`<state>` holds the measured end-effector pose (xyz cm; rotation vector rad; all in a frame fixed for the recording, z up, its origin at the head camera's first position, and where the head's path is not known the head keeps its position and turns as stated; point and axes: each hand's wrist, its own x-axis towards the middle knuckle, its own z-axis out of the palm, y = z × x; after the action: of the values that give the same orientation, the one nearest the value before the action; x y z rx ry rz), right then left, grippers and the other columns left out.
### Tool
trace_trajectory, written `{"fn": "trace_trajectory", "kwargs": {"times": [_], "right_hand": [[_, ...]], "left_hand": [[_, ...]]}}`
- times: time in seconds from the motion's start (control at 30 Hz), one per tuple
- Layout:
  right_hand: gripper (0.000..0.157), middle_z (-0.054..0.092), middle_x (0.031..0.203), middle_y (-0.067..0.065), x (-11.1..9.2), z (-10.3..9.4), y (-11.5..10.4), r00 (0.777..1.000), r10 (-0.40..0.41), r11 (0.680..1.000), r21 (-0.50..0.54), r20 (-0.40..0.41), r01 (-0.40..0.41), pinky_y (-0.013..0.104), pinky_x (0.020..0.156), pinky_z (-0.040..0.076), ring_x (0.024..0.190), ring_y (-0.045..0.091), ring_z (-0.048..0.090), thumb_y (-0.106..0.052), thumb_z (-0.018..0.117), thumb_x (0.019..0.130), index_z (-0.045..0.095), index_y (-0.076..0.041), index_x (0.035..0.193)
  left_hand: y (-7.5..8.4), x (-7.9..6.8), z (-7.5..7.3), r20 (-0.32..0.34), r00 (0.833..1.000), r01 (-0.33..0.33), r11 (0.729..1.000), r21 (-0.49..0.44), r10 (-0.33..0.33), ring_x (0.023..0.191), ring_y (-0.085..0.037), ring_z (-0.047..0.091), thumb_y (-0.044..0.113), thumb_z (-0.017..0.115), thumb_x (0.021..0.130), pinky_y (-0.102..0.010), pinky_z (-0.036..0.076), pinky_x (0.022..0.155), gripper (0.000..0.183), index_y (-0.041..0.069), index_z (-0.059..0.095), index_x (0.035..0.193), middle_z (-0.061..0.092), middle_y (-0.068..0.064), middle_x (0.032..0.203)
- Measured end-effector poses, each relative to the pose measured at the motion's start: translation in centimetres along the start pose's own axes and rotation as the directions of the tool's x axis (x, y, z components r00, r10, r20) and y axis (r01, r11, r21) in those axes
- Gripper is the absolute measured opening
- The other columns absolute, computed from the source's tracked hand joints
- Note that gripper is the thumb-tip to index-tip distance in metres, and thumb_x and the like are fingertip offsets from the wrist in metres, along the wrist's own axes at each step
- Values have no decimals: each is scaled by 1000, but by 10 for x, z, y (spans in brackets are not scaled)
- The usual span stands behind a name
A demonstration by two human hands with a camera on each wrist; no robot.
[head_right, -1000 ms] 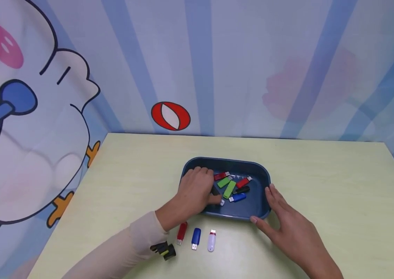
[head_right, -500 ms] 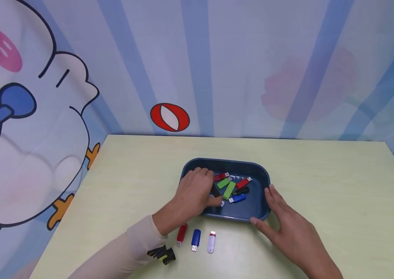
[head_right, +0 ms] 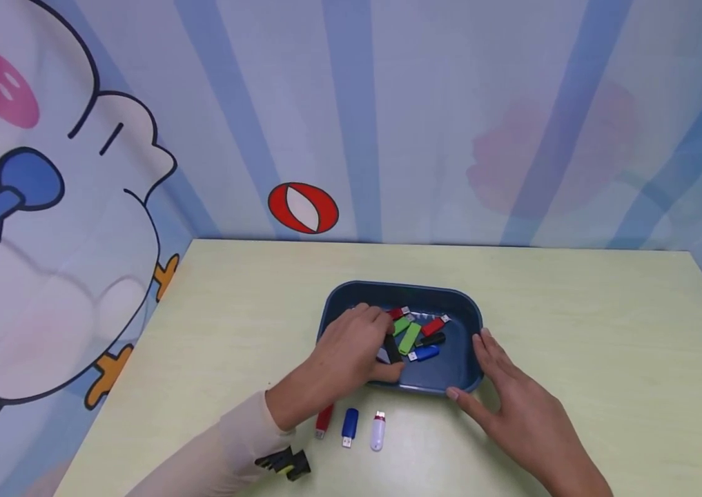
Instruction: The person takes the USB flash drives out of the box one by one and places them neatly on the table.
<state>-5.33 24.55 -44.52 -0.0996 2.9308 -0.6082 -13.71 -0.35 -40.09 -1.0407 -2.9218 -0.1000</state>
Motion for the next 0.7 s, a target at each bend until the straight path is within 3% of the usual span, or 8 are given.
{"fn": "trace_trajectory", "kwargs": {"times": [0.17,0.57,0.7], "right_hand": [[108,25,174,19,0,0,-1,1000,-2,1000,-1,-1,2,70,94,52,141,54,51,-81,57,92,31,-7,166],[107,24,175,18,-1,0,0,1000,14,1000,5,3,-14,70,93,52,140,54,51,-80,58,93,29,-8,167],[107,24,175,18,-1,0,0,1000,7,1000,2,-5,-7,70,94,52,141,54,51,-79,58,93,29,-8,167]], "left_hand": [[0,-4,-1,9,999,-36,999,2,36,88,-11,53,59,81,88,-20,46,74,57,10,73,116,72,1,107],[3,-20,-6,20,995,-99,990,-99,101,103,-11,57,57,81,89,-20,50,83,55,14,72,122,72,2,116],[6,-24,-8,8,991,-130,984,-125,132,101,-10,56,56,82,89,-18,48,81,54,14,72,121,72,3,114]]}}
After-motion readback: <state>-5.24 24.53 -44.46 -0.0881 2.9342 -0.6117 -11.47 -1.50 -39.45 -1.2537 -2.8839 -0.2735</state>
